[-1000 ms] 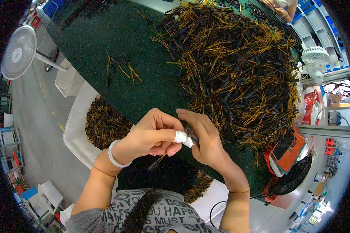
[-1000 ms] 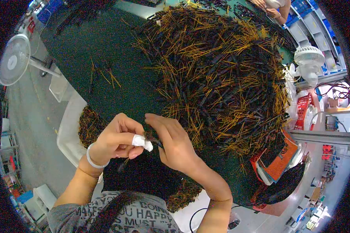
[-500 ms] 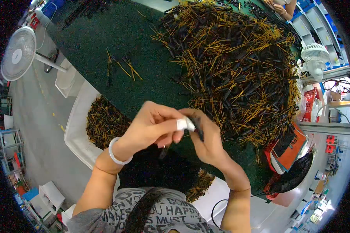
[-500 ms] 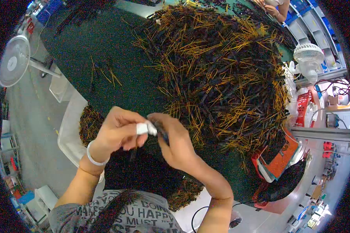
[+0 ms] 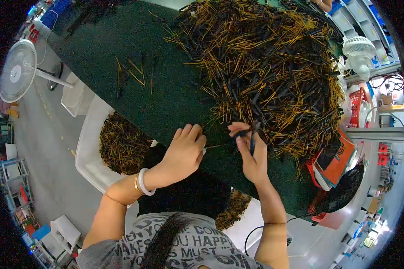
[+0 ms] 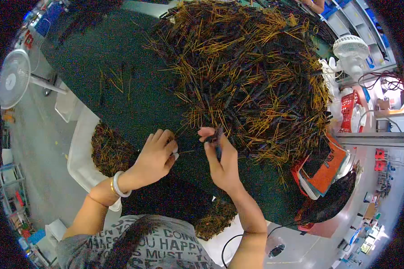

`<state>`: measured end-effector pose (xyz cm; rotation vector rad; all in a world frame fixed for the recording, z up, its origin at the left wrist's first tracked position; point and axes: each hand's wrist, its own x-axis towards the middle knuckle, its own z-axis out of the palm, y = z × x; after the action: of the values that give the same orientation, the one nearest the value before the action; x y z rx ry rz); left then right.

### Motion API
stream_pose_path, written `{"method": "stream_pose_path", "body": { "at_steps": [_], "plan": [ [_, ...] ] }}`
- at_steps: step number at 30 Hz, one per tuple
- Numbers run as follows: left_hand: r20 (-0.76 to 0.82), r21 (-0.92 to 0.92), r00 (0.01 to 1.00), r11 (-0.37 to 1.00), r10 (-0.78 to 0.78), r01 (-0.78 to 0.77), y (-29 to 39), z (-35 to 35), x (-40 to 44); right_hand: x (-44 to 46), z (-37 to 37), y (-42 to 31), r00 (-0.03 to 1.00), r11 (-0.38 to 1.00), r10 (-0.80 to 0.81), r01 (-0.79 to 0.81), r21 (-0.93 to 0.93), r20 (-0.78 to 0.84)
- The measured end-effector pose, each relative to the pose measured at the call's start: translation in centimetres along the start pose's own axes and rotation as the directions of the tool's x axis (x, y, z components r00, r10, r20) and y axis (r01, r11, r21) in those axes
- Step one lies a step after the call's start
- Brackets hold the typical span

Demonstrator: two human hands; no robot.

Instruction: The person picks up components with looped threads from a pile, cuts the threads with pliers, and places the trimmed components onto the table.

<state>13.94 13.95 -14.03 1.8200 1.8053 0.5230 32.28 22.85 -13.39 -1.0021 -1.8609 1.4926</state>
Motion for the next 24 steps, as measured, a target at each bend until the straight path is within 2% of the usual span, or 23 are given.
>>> {"method": "stream_pose_path", "body": {
  "at_steps": [1, 2, 3, 5, 7, 9, 10, 12, 13, 15, 16, 17, 18, 19, 20, 21, 22, 23, 24],
  "plan": [
    [-0.053, 0.039, 0.998, 0.999, 0.038, -0.036, -0.1, 0.1, 0.1, -0.1, 0.0, -0.4, 0.999, 0.998, 0.015, -0.013, -0.062, 0.035],
    [-0.103, 0.081, 0.992, 0.994, 0.079, -0.07, -0.2, 0.3, 0.1, 0.0, 0.0, -0.5, 0.994, 0.988, -0.037, 0.052, -0.145, 0.103],
    [-0.102, 0.083, 0.992, 0.994, 0.077, -0.069, -0.4, 0.3, 0.2, -0.2, 0.2, -0.5, 0.991, 0.983, -0.039, 0.061, -0.173, 0.128],
    [-0.115, -0.251, 0.993, 0.967, 0.009, -0.038, -0.9, -0.3, 0.7, -0.1, 0.8, -0.3, 0.982, 0.967, -0.063, 0.104, -0.231, 0.178],
    [-0.144, -0.284, 0.989, 0.956, 0.038, -0.078, -0.5, -1.2, 1.1, -0.1, 1.4, 0.4, 0.981, 0.964, -0.066, 0.11, -0.241, 0.184],
    [-0.298, -0.412, 0.952, 0.89, 0.07, -0.194, 0.1, -2.0, 1.4, 0.0, 1.8, 0.6, 0.985, 0.956, -0.087, 0.126, -0.267, 0.151],
    [-0.3, -0.41, 0.951, 0.891, 0.069, -0.194, 0.2, -2.3, 1.4, -0.1, 1.8, 0.6, 0.984, 0.955, -0.09, 0.129, -0.266, 0.154],
    [-0.378, -0.475, 0.926, 0.854, 0.02, -0.213, 0.3, -2.6, 1.7, -0.2, 1.7, 0.7, 0.991, 0.975, 0.012, 0.018, -0.221, 0.136],
    [-0.416, -0.519, 0.909, 0.821, 0.002, -0.239, 0.3, -2.7, 2.0, -0.1, 1.6, 0.7, 0.99, 0.975, 0.015, 0.016, -0.22, 0.138],
    [-0.292, -0.826, 0.937, 0.544, -0.193, -0.146, 0.1, -2.7, 2.7, 0.3, 1.5, 0.5, 0.973, 0.978, -0.159, 0.179, -0.111, 0.168],
    [-0.258, -0.861, 0.937, 0.495, -0.236, -0.113, 0.4, -3.4, 3.1, 0.2, 1.3, -0.1, 0.973, 0.977, -0.158, 0.178, -0.113, 0.169],
    [-0.258, -0.862, 0.937, 0.494, -0.235, -0.114, 0.0, -3.4, 3.4, 0.0, 1.2, -1.1, 0.975, 0.995, 0.034, -0.013, -0.1, 0.221],
    [-0.163, -0.939, 0.959, 0.333, -0.232, -0.08, -0.4, -3.2, 3.7, -0.1, 1.2, -1.6, 0.936, 0.974, 0.223, -0.205, -0.095, 0.272],
    [-0.069, -0.986, 0.975, 0.163, -0.21, -0.034, -0.7, -2.9, 3.9, -0.3, 1.2, -1.6, 0.936, 0.974, 0.225, -0.207, -0.096, 0.27],
    [-0.077, -0.993, 0.978, 0.1, -0.194, -0.058, -0.5, -2.3, 4.2, -0.6, 1.3, -1.5, 0.927, 0.96, 0.271, -0.281, 0.002, 0.261],
    [-0.028, -0.997, 0.987, 0.078, -0.158, -0.016, -0.5, -2.1, 4.1, -0.8, 1.4, -1.4, 0.913, 0.931, 0.318, -0.352, 0.1, 0.256],
    [0.021, -0.998, 0.993, 0.058, -0.12, 0.028, -0.6, -1.9, 4.0, -0.9, 1.4, -1.1, 0.913, 0.93, 0.32, -0.353, 0.101, 0.253],
    [0.02, -0.994, 0.999, 0.104, -0.029, 0.023, -1.0, -1.5, 4.2, -1.0, 1.4, -0.7, 0.914, 0.92, 0.298, -0.352, 0.171, 0.274],
    [0.023, -0.994, 0.999, 0.105, -0.026, 0.025, -1.0, -1.2, 4.1, -1.1, 1.4, -0.4, 0.915, 0.905, 0.275, -0.35, 0.241, 0.293]
  ]
}}
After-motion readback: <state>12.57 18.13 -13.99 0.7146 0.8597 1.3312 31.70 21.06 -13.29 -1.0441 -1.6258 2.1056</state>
